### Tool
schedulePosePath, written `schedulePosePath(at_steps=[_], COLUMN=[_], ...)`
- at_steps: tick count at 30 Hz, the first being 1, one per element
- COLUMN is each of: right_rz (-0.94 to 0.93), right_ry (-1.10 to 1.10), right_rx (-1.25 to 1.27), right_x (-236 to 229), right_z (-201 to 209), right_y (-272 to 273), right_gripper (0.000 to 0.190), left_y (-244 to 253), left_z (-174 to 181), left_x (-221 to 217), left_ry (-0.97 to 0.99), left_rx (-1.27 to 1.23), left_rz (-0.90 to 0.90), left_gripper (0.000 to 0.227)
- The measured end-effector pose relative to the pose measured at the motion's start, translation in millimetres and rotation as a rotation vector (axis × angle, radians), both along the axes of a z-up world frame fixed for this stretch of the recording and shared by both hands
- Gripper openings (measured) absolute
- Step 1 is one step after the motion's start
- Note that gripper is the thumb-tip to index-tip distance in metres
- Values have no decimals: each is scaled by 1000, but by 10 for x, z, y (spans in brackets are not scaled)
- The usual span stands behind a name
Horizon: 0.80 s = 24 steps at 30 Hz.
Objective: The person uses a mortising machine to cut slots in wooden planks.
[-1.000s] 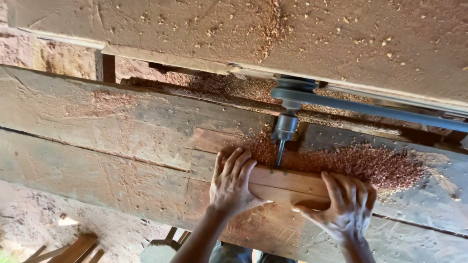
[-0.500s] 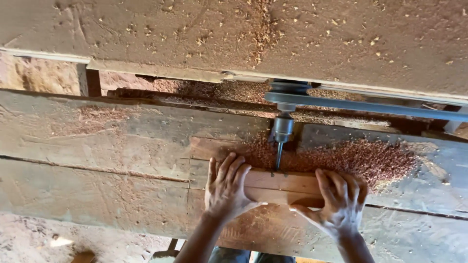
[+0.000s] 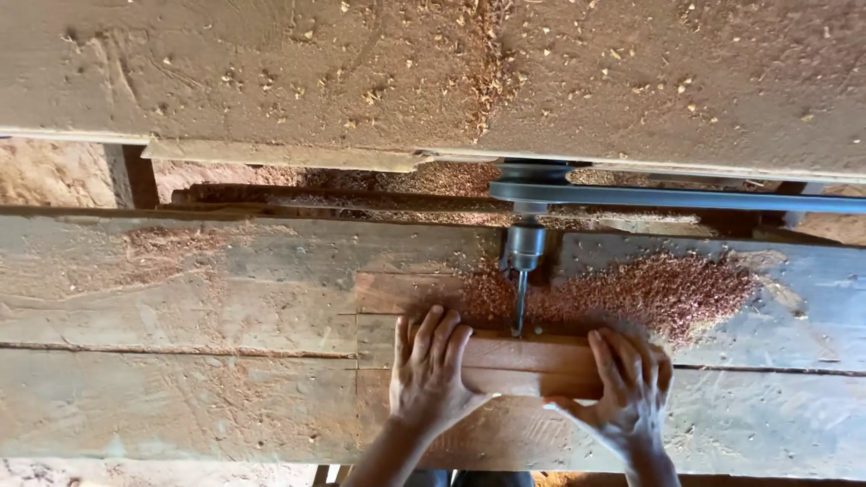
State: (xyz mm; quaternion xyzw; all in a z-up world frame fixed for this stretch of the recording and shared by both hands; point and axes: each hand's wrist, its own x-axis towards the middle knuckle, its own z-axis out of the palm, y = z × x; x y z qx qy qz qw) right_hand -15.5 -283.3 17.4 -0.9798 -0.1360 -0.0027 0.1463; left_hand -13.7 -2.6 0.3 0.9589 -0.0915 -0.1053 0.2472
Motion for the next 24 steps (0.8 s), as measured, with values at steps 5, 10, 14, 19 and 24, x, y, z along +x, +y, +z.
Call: schedulePosePath(at_steps=[5,10,14,19,24], right_rz=[-93,-252,-284,-269,-289], right_ry=[-20,-68,-126,-63,-57], right_rx=[189,143,149,206,176], right_x=[-389,-483,-427,-347,-298], right_z=[-197,-333,-178,-74,-3], right_y=[-251,-65,133,289,328], right_gripper=[90,43,39,36,34], left_y=[95,-95,-244,123,553], left_z=[68,210,99,167,171], left_x=[-289,-311,-424,-337,-311], left_ry=[26,-22,37,109,78], left_rx=[11,-42,19,133,76], left_rz=[-16,6,-173,-89,-18], left_gripper=[113,122,109,116,115])
